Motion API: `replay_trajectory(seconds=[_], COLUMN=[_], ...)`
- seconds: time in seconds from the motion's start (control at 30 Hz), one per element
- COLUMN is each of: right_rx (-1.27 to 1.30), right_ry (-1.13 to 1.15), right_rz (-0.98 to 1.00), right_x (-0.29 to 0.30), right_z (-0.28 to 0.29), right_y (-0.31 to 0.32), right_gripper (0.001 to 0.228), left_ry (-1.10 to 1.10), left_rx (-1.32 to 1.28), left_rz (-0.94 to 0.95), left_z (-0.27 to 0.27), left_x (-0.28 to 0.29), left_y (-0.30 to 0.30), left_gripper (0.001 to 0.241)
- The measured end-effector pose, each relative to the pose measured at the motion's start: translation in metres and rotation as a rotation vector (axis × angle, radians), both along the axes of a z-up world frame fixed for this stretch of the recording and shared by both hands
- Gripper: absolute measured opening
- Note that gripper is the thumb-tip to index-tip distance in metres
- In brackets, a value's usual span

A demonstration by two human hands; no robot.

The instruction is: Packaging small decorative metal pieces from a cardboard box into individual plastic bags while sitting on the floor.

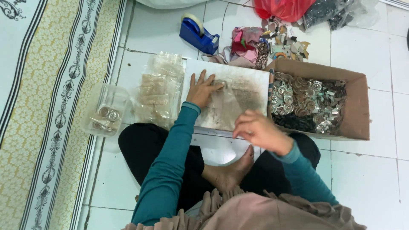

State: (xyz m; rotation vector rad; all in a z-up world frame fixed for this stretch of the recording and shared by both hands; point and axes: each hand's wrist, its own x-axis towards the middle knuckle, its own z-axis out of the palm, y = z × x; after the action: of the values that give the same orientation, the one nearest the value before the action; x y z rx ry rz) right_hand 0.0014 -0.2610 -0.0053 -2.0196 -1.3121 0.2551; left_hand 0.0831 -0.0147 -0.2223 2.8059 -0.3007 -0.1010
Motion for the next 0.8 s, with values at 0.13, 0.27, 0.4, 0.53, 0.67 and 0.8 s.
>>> replay_trajectory(seconds=[0.13, 0.27, 0.4, 0.53, 0.67, 0.8], right_rx=[-0.21, -0.132, 0.11, 0.139, -0.204, -0.374], right_ry=[0.317, 0.553, 0.315, 0.156, -0.216, -0.326], right_rz=[0.082, -0.124, -0.467, -0.596, -0.552, -0.471], right_x=[-0.029, -0.014, 0.034, 0.075, 0.078, 0.061], right_z=[-0.04, -0.06, -0.079, -0.115, -0.162, -0.164], right_y=[-0.01, -0.025, -0.018, 0.012, 0.044, 0.057], right_gripper=[0.006, 0.011, 0.02, 0.027, 0.048, 0.041], left_ry=[0.055, -0.163, -0.322, -0.288, -0.216, -0.196], left_rx=[-0.089, -0.292, -0.438, -0.366, -0.364, -0.362], left_rz=[-0.035, 0.132, 0.153, 0.096, 0.212, 0.212], left_z=[0.037, 0.017, 0.02, 0.016, -0.007, -0.018], left_x=[-0.03, -0.041, -0.046, -0.045, -0.048, -0.058], left_y=[0.012, 0.022, 0.006, -0.007, 0.005, 0.02], left_gripper=[0.073, 0.062, 0.051, 0.044, 0.047, 0.048])
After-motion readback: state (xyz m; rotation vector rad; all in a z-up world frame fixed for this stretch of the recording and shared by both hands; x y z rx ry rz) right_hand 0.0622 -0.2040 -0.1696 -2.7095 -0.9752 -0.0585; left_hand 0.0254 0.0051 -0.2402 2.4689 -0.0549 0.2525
